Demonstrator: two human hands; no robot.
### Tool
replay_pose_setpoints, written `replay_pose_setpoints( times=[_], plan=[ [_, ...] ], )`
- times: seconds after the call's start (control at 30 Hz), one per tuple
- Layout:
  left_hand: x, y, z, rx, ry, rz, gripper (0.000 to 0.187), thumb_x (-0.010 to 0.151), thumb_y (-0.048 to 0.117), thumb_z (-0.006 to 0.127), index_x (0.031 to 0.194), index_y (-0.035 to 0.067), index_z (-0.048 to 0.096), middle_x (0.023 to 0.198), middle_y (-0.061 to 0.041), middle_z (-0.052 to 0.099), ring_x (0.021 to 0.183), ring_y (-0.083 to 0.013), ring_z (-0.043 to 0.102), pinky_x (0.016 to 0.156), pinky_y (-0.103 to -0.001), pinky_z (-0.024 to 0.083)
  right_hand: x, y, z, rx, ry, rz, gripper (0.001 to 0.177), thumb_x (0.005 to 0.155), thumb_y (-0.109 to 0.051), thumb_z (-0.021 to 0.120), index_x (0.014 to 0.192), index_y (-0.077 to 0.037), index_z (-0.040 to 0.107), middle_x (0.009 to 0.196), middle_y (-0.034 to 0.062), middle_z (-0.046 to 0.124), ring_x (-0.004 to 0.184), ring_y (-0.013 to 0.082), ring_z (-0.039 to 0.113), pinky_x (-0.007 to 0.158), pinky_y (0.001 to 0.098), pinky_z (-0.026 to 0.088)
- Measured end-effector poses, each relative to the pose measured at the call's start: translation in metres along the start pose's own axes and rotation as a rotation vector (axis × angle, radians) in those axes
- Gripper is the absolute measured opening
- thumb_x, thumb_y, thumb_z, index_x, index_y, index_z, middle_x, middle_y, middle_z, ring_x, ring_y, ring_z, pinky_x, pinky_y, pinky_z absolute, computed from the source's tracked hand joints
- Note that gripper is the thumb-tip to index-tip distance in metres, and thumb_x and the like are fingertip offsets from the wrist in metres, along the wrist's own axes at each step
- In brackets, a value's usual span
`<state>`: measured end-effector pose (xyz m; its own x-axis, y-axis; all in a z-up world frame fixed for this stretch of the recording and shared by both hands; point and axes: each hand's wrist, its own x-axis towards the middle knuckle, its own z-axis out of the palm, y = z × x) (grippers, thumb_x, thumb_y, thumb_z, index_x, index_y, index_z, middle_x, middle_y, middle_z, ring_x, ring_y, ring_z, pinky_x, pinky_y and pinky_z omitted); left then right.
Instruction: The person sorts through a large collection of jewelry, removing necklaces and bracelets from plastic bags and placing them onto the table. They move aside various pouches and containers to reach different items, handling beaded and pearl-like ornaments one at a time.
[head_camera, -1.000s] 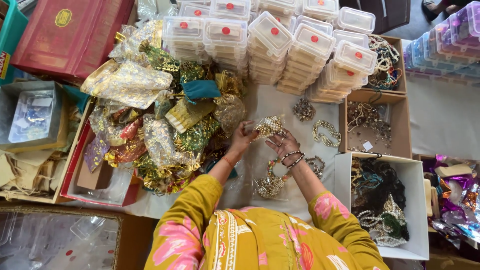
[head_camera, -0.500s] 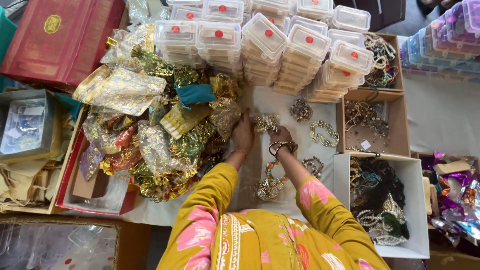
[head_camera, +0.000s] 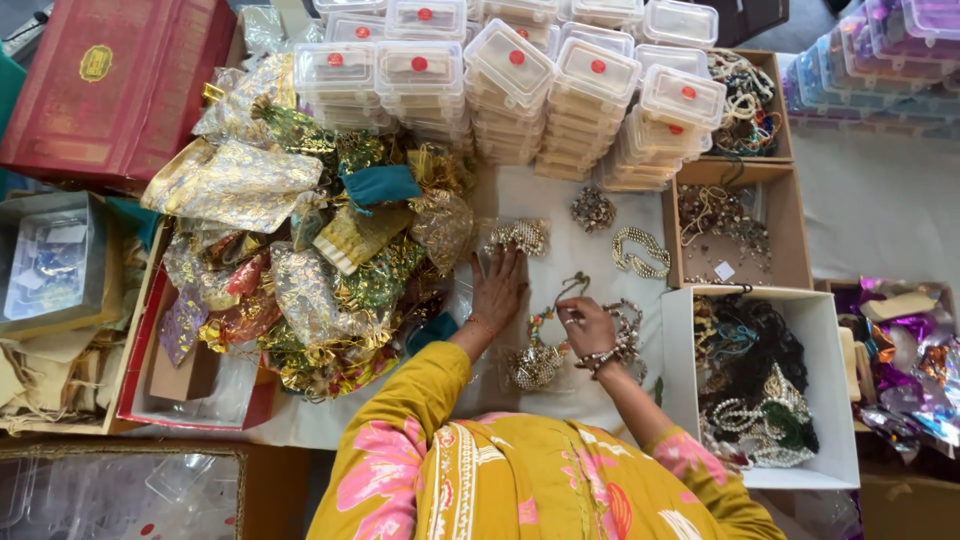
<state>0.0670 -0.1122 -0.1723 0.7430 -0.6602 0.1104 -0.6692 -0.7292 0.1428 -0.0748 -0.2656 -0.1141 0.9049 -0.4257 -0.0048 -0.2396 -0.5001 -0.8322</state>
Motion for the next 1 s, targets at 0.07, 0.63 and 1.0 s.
replay_pose_setpoints(
  times=[0.07, 0.63, 1.0],
  plan=[
    [0.008, -0.006, -0.002, -0.007, -0.005, -0.005, 0.071, 0.096, 0.042, 0.057, 0.157, 0.013, 0.036, 0.168, -0.007, 0.026, 0.154, -0.0309, 0.022, 0.117, -0.073, 0.012, -0.014, -0.003, -0.007, 0.043, -0.018, 0.039, 0.017, 0.093, -0.015, 0.069, 0.107, -0.007, 0.076, 0.107, 0.0085, 0.074, 0.089, 0.0188, 0.076, 0.076, 0.0309, 0.062],
    [-0.103, 0.012, -0.056, -0.606, -0.107, 0.179, 0.032, 0.089, 0.019, 0.07, 0.121, 0.016, 0.07, 0.118, -0.005, 0.071, 0.119, -0.0296, 0.062, 0.096, -0.045, 0.054, -0.076, 0.04, 0.01, -0.085, -0.029, 0.236, 0.044, 0.088, -0.026, 0.077, 0.126, -0.008, 0.064, 0.11, 0.0045, 0.076, 0.083, 0.0173, 0.076, 0.073, 0.0316, 0.059],
    [-0.115, 0.023, -0.062, -0.371, -0.217, 0.132, 0.035, 0.078, 0.016, 0.074, 0.113, 0.017, 0.072, 0.106, -0.003, 0.073, 0.114, -0.0267, 0.059, 0.094, -0.045, 0.047, -0.081, 0.025, 0.005, -0.273, -0.116, 0.171, 0.057, 0.069, -0.024, 0.089, 0.123, -0.019, 0.071, 0.124, 0.0028, 0.07, 0.102, 0.0176, 0.071, 0.085, 0.0338, 0.057]
  ],
)
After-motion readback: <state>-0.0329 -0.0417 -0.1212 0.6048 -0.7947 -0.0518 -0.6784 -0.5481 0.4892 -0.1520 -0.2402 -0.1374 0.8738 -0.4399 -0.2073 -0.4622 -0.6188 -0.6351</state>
